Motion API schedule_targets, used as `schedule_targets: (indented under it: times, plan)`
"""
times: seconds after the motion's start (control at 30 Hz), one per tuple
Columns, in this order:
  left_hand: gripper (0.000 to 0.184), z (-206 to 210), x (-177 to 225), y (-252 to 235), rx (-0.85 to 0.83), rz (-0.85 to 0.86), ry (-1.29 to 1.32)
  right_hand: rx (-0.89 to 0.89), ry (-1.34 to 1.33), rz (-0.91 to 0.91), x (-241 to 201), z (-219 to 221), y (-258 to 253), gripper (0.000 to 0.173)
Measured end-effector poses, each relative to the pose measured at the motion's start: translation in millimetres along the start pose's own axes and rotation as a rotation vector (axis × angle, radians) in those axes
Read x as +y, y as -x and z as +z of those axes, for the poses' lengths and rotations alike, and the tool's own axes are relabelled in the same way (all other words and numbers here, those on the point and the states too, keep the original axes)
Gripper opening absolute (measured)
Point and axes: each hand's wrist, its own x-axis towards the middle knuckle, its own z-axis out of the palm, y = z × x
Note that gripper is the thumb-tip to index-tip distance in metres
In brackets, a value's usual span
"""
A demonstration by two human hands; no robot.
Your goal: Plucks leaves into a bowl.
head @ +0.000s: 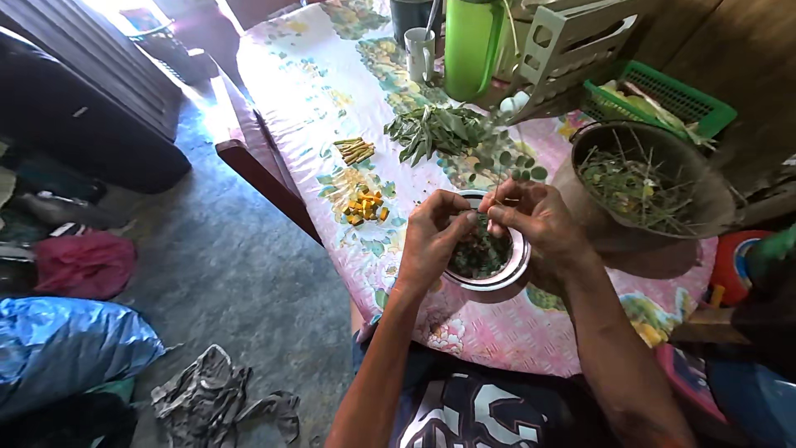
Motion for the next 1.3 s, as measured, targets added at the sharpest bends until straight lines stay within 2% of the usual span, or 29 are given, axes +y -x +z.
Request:
schedule_targets:
  times: [0.13, 0.33, 0.43, 0.57, 0.7, 0.87, 0.93, 1.0, 1.07, 1.13, 1.3]
  plan:
    - [0.013, -1, -2, 2, -0.009, -0.001, 0.051, -0.037, 0.05, -0.053, 2, 0, -1, 0.012]
    - [0.019, 1, 1, 2, -0.026, -0.03, 0.077, 0.071, 0.122, -0.066, 2, 10, 1, 0.017]
    - [0.017, 5, 1, 1, -0.027, -0.03, 0.064, 0.114, 0.178, -0.051, 3, 12, 8, 0.023]
    - [0.013, 10, -2, 2, -0.035, -0.03, 0.072, 0.075, 0.167, -0.143, 6, 12, 1, 0.012]
    - [0.009, 16, -2, 1, -0.024, -0.044, 0.035, 0.091, 0.184, -0.133, 4, 12, 1, 0.02]
    - [0.007, 16, -2, 2, -0.035, -0.07, 0.036, 0.149, 0.147, -0.115, 6, -12, 11, 0.021]
    - [0.009, 14, -2, 3, -0.036, -0.072, 0.058, 0.206, 0.246, -0.147, -5, -31, 19, 0.021]
    - [0.013, 13, -3, 4, -0.035, -0.08, 0.072, 0.339, 0.403, -0.161, -21, -52, 30, 0.019]
    - [0.015, 13, -4, 3, -0.026, -0.091, 0.075, 0.528, 0.663, -0.069, -35, -78, 40, 0.025]
    - [0.014, 12, -5, 2, -0.019, -0.097, 0.069, 0.626, 0.86, 0.049, -38, -102, 45, 0.035]
    - [0.011, 10, -6, 2, -0.006, -0.045, 0.048, 0.795, 0.94, 0.217, -31, -127, 62, 0.042]
